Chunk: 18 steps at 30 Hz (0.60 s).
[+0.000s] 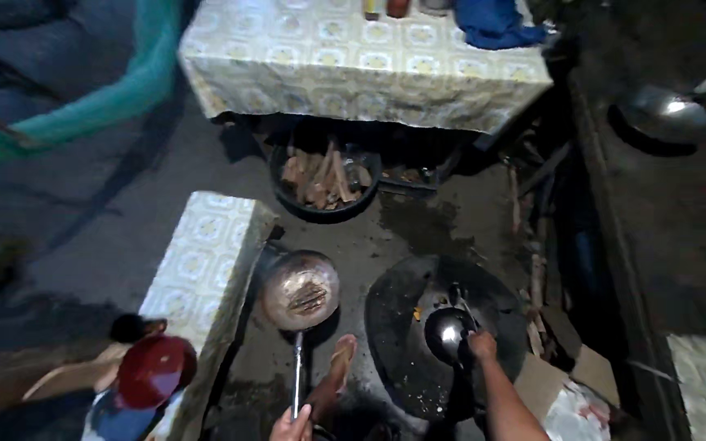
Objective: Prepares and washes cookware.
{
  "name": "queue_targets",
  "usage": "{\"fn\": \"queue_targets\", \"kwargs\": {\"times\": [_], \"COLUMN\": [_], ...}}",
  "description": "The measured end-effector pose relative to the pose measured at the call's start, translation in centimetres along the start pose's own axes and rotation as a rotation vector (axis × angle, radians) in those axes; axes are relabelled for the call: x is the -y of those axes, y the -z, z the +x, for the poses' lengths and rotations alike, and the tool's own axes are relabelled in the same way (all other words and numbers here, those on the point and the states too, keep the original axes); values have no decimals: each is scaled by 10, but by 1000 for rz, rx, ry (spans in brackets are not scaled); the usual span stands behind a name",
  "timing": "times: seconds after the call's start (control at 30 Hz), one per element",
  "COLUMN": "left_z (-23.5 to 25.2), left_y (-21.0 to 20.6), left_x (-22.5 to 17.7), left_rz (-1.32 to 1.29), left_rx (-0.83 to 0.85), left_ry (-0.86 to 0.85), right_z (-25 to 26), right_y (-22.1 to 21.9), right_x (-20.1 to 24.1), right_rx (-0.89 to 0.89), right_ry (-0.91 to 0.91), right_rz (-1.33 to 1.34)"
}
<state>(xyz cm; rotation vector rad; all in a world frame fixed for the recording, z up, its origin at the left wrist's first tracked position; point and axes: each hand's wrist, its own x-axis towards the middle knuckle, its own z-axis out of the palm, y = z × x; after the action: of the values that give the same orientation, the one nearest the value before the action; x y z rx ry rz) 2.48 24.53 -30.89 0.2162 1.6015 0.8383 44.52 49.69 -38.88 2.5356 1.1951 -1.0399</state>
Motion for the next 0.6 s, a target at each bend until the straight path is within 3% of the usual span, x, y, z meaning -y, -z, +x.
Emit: {"fn": "queue_targets", "kwargs": {"times": [0.17,0.37,0.5,0.6], "left_z": [-35,-95,-148,-184], "left_y": [7,26,46,65], "left_x": [27,65,86,105], "left_rz": [-167,-197,-182,-167], "left_rx": [38,53,62,59], "left_ry": [-23,-105,-97,-92], "right_z": [-58,-176,-260,-317], "right_y": [20,42,44,37], "right_x": [10,14,36,75], "right_rx": [-179,-397,-215,-20], "right_ry": [187,534,901,1042], "right_rz": [31,221,7,-305]}}
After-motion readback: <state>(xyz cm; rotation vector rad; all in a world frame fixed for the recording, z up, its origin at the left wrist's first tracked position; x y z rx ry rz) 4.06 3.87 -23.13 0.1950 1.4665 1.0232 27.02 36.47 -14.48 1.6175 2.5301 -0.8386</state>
